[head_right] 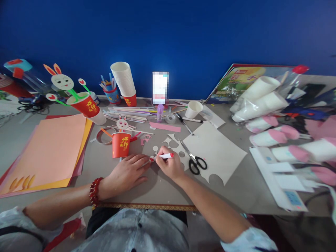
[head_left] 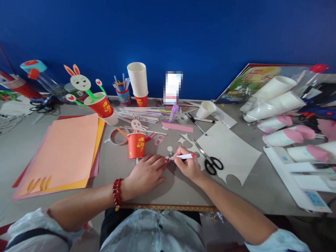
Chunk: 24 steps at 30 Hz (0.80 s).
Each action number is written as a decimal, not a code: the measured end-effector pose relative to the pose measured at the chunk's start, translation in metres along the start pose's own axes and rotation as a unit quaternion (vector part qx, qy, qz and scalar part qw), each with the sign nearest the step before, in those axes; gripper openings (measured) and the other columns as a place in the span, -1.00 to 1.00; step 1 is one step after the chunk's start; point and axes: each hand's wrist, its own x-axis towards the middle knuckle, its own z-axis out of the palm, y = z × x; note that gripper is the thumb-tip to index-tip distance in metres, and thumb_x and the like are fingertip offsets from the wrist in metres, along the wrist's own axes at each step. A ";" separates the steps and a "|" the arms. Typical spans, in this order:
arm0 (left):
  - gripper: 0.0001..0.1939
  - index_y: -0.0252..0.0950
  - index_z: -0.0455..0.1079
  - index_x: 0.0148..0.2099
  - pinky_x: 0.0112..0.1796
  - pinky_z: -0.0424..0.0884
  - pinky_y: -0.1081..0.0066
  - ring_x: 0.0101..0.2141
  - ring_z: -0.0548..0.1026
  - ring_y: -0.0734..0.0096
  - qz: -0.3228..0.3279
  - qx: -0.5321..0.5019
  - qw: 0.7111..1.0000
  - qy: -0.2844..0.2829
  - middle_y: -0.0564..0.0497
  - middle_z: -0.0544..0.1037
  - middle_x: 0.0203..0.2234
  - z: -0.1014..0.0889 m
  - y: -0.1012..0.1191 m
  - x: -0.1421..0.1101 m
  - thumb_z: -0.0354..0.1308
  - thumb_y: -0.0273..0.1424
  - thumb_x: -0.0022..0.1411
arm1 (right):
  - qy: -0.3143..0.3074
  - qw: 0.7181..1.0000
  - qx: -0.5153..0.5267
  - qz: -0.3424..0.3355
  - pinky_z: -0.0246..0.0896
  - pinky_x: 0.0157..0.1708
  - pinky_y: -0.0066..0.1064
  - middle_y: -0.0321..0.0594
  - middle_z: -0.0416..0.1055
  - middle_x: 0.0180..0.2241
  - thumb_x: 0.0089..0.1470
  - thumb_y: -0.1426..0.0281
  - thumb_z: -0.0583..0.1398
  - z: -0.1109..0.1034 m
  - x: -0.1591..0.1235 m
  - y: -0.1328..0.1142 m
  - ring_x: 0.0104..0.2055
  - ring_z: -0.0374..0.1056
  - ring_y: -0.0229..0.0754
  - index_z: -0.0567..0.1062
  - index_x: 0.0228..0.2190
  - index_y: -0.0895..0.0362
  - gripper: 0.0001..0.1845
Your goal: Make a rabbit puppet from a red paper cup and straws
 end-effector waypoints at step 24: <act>-0.54 -0.34 0.34 0.16 0.05 0.36 0.12 0.12 0.37 0.09 0.002 -0.006 1.000 -0.003 -0.14 0.44 0.11 -0.001 0.000 -0.001 0.09 -0.16 0.34 | 0.002 1.000 -0.001 0.001 0.04 -0.54 -0.47 -0.36 0.32 -0.57 0.09 0.46 0.10 0.000 0.000 0.000 -0.55 0.19 -0.28 0.27 -0.53 0.06 -0.83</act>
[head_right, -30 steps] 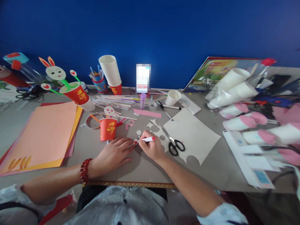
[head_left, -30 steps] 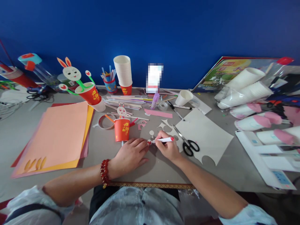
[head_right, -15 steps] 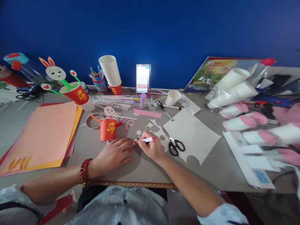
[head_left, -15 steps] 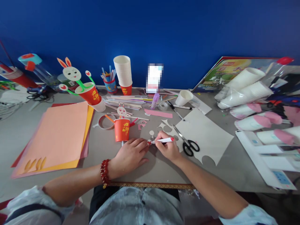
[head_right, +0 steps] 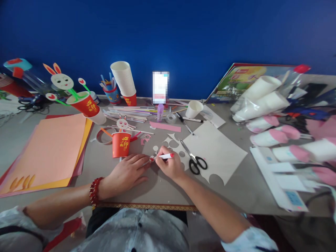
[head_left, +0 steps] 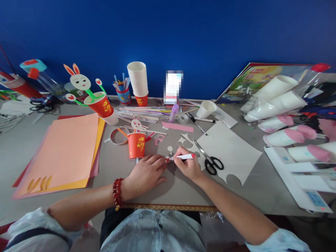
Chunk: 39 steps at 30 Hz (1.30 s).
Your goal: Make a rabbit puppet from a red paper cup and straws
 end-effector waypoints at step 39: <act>-0.53 -0.33 0.33 0.17 0.05 0.35 0.14 0.12 0.37 0.10 0.001 0.007 1.000 0.000 -0.13 0.45 0.10 0.000 -0.001 0.000 0.10 -0.15 0.34 | 0.017 1.000 -0.006 0.005 0.03 -0.53 -0.49 -0.39 0.26 -0.60 0.09 0.43 0.11 0.000 0.000 0.000 -0.57 0.15 -0.30 0.28 -0.53 0.07 -0.82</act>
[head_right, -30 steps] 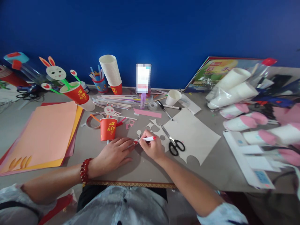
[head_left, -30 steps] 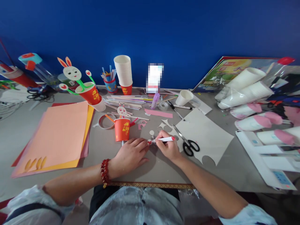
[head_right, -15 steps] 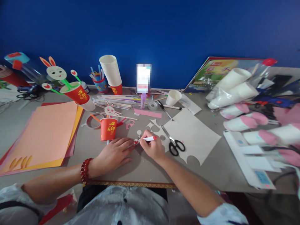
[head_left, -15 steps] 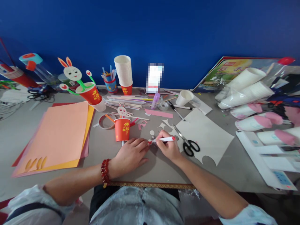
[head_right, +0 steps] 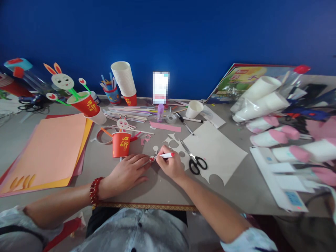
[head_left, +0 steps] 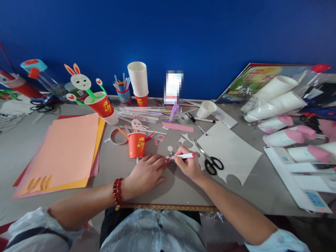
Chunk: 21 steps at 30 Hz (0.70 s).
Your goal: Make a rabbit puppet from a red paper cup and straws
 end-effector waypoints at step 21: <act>-0.55 -0.33 0.34 0.15 0.05 0.36 0.14 0.11 0.37 0.10 -0.001 0.001 1.000 0.000 -0.14 0.44 0.10 0.000 0.000 -0.001 0.12 -0.17 0.33 | -0.022 1.000 0.007 -0.010 0.02 -0.54 -0.48 -0.37 0.31 -0.58 0.07 0.45 0.10 -0.001 0.000 -0.002 -0.56 0.17 -0.29 0.29 -0.54 0.07 -0.83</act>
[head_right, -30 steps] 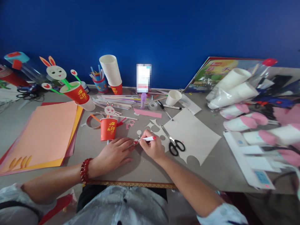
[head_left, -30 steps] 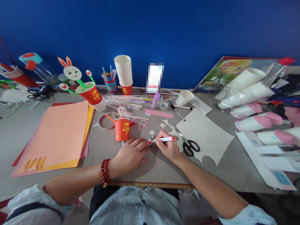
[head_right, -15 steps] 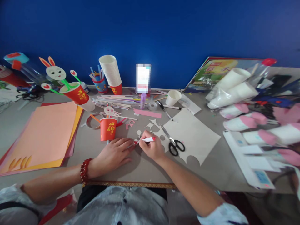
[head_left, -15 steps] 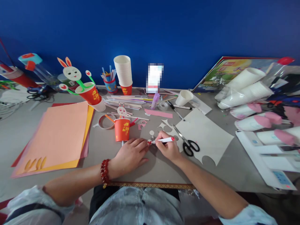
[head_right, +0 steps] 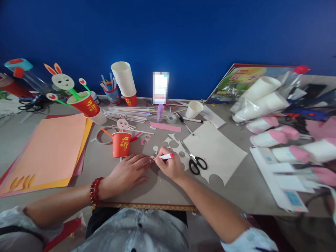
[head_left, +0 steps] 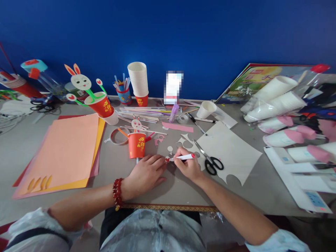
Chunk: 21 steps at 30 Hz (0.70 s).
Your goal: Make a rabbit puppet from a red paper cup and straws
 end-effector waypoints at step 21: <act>-0.54 -0.32 0.35 0.15 0.05 0.36 0.15 0.12 0.37 0.10 0.000 -0.002 1.000 0.005 -0.14 0.44 0.11 0.001 0.000 0.001 0.10 -0.15 0.34 | -0.001 1.000 0.006 0.008 0.01 -0.56 -0.48 -0.36 0.30 -0.60 0.06 0.45 0.10 -0.001 0.000 -0.003 -0.56 0.17 -0.28 0.28 -0.55 0.07 -0.83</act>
